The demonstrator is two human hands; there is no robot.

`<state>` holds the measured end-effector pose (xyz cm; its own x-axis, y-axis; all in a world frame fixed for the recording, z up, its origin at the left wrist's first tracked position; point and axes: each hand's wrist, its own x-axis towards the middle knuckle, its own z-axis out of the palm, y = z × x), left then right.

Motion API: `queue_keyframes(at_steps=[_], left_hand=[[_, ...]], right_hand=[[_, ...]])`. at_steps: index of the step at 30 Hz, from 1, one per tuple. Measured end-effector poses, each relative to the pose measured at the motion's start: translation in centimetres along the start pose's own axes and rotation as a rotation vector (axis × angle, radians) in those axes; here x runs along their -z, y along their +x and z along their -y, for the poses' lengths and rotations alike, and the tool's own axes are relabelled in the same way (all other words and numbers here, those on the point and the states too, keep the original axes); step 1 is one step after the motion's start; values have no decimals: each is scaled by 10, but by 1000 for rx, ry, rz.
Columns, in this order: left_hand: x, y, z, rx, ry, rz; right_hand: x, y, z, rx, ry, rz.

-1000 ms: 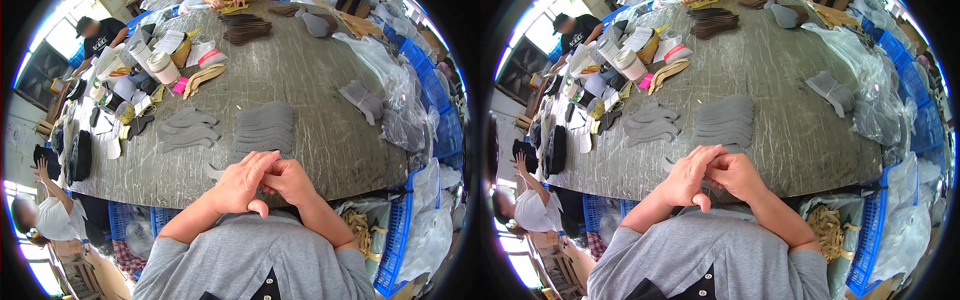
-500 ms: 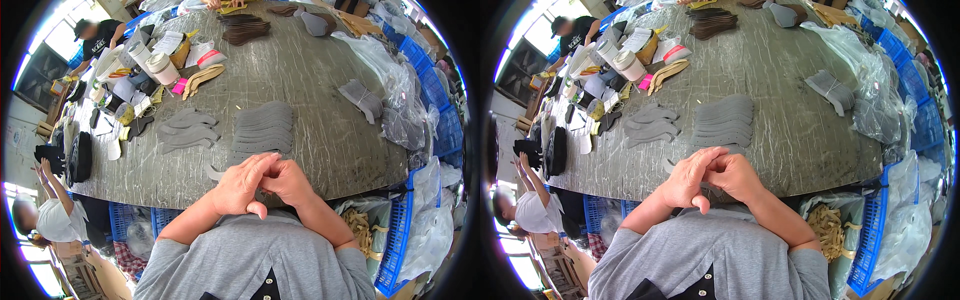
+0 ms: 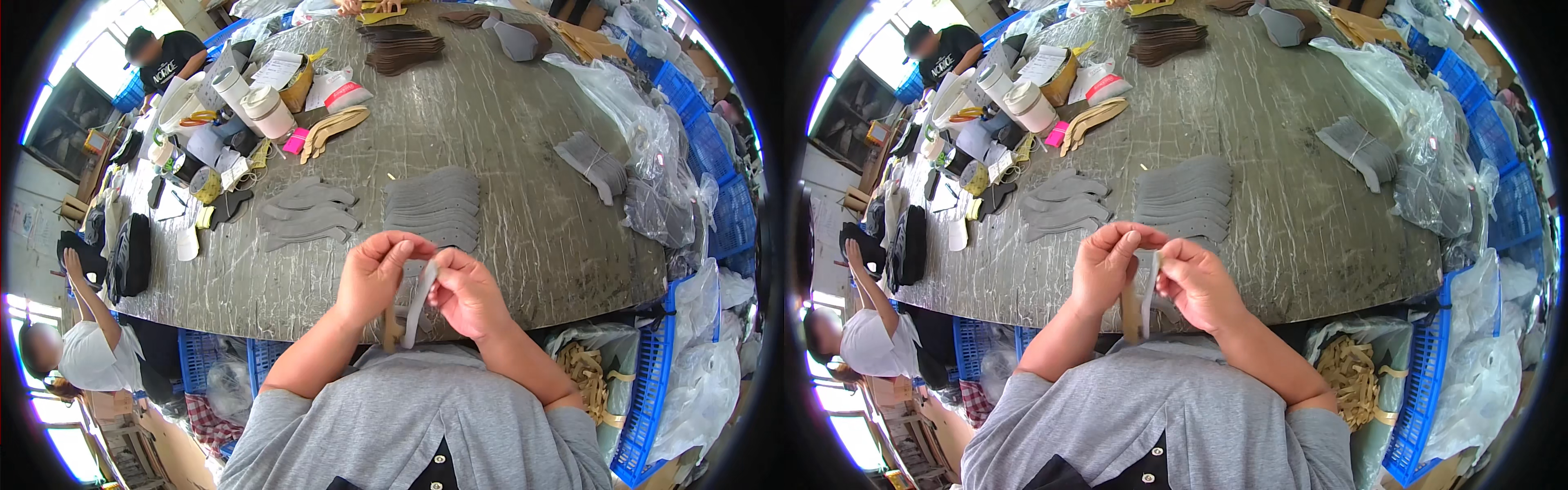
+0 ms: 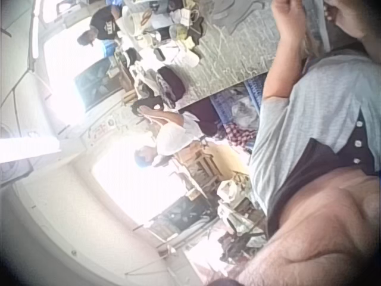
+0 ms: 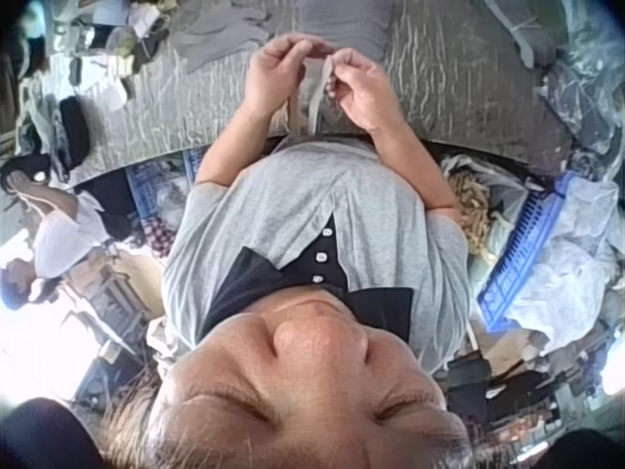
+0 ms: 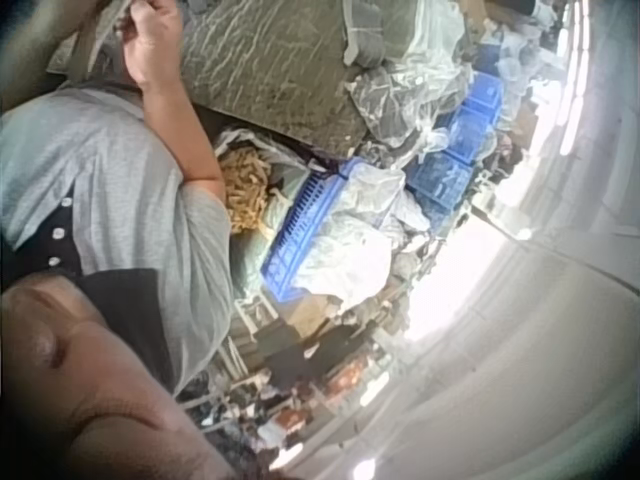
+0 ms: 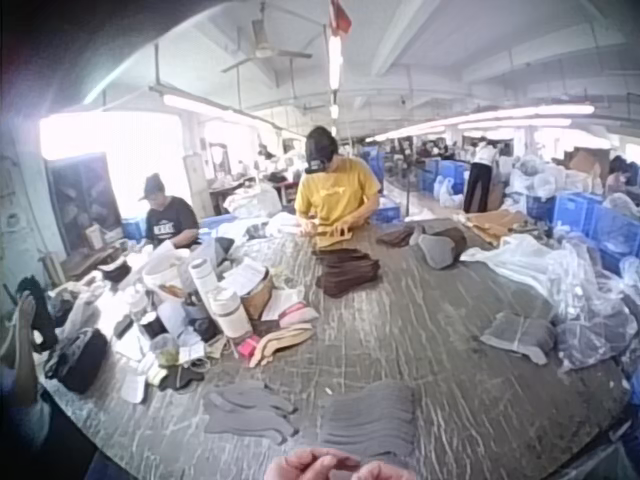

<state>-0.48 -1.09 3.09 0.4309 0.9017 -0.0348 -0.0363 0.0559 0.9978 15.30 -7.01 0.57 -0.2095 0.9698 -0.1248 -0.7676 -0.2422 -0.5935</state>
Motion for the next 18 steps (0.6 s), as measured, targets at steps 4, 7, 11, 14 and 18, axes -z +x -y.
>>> queue_keyframes(at_steps=[4, 7, 11, 14, 18], left_hand=[[10, 4, -9, -457, 479, 76], [5, 6, -28, -764, 772, 159], [13, 4, -22, -882, 844, 199], [27, -7, -11, -937, 876, 124], [53, -16, 2, -943, 904, 19]], right_hand=[[6, 5, 3, 202, -57, 84], [18, 4, -1, 92, -240, 120], [16, 4, 6, 9, -8, 25], [30, 2, 21, 163, 195, -32], [62, -3, 38, 399, 323, -21]])
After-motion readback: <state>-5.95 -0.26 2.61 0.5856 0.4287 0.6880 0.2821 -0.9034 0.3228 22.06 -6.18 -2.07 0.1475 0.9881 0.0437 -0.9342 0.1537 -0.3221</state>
